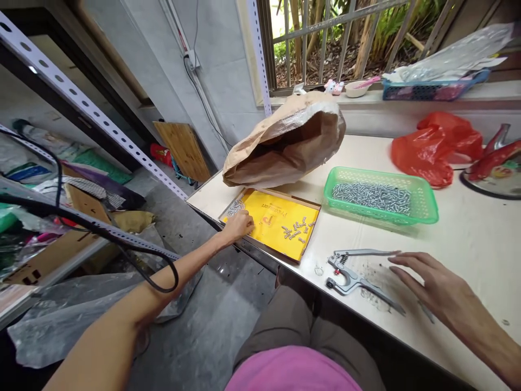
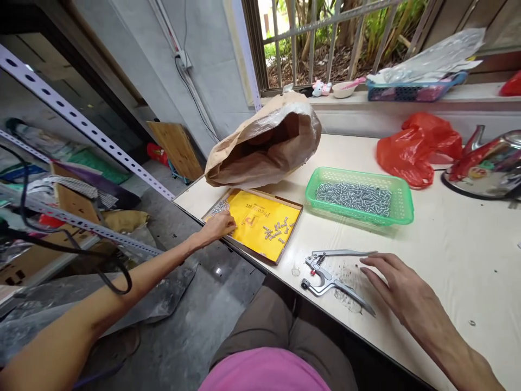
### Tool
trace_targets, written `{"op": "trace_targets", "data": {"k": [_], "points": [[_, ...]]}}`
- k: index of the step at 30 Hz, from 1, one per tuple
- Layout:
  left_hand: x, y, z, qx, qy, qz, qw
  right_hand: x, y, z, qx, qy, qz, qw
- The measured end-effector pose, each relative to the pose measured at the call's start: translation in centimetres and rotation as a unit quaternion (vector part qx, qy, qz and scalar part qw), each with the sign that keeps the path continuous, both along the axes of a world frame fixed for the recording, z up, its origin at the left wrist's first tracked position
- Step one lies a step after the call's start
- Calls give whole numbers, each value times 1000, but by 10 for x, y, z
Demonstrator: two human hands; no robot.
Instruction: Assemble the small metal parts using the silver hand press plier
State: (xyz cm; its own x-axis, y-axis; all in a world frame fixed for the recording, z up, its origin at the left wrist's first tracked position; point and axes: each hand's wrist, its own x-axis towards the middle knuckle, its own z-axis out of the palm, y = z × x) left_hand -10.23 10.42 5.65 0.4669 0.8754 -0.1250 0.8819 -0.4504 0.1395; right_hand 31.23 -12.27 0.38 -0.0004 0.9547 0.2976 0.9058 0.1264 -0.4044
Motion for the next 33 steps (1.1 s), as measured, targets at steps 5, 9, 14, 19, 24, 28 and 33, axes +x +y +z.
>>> {"op": "trace_targets", "data": {"k": [5, 9, 14, 19, 24, 28, 33], "points": [[38, -33, 17, -119, -231, 71, 963, -22, -24, 2, -109, 8, 41, 993], [102, -86, 11, -339, -356, 71, 868, -41, -25, 4, -186, -43, 23, 981], [158, -119, -15, -423, -334, 101, 836, -44, -21, -1, -199, -88, 1, 976], [170, -115, -31, -434, -281, 102, 850, -44, -24, -1, -185, -85, 6, 979], [174, -112, -31, -455, -245, 121, 847, -46, -24, 0, -181, -88, -3, 980], [180, -110, -28, -478, -219, 129, 841, -47, -23, 3, -187, -95, -9, 978], [185, -107, -30, -510, -211, 187, 813, -46, -23, 1, -187, -97, -12, 978]]}}
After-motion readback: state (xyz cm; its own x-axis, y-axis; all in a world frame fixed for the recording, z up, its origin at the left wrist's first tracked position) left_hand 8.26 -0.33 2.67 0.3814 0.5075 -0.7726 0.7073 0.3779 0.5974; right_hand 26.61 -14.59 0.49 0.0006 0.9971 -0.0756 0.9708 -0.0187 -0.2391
